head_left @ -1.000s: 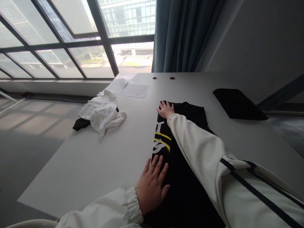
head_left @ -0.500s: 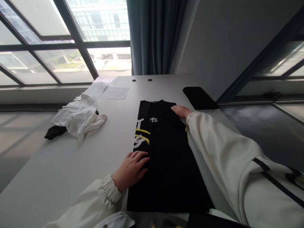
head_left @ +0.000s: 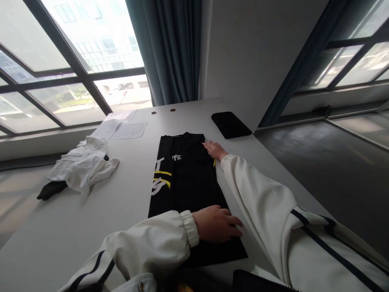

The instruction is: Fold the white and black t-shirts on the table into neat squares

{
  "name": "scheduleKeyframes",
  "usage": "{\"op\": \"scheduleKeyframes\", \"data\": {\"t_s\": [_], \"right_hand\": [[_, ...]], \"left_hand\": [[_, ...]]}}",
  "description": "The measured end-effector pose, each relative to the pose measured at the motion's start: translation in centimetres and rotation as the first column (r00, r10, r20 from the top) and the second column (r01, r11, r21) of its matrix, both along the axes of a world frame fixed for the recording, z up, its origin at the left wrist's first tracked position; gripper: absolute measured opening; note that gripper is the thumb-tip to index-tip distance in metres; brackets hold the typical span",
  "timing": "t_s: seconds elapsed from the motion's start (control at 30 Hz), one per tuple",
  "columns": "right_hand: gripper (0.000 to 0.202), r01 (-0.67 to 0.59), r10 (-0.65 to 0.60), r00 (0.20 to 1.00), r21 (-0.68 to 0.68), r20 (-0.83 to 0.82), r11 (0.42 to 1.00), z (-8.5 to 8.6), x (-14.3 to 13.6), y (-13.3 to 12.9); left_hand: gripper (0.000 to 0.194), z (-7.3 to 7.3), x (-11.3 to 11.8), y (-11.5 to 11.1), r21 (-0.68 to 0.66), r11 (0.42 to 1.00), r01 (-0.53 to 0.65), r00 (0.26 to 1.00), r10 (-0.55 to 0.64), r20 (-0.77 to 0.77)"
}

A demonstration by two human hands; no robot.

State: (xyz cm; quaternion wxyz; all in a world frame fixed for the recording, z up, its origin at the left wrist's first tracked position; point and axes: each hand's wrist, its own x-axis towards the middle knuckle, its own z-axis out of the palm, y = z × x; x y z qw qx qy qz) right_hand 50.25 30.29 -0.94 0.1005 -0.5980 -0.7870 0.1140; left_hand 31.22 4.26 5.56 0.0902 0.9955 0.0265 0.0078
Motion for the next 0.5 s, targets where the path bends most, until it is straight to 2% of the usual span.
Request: {"op": "scheduleKeyframes", "data": {"t_s": [0.17,0.3,0.5], "right_hand": [[0.059,0.038,-0.042,0.998,-0.062,-0.053,0.997,-0.2,-0.2,1.1],[0.057,0.088,-0.097,0.991,-0.089,-0.095,0.992,-0.5,-1.0,2.3],[0.053,0.157,-0.179,0.957,-0.112,-0.226,0.981,-0.1,-2.2,4.2]], "left_hand": [[0.019,1.0,0.6,-0.3,0.048,0.998,0.047,0.995,-0.043,-0.087],[0.014,2.5,-0.3,-0.8,0.074,0.994,0.086,0.996,-0.088,0.026],[0.014,3.9,-2.3,-1.9,0.104,0.994,0.015,0.996,-0.023,0.081]]}}
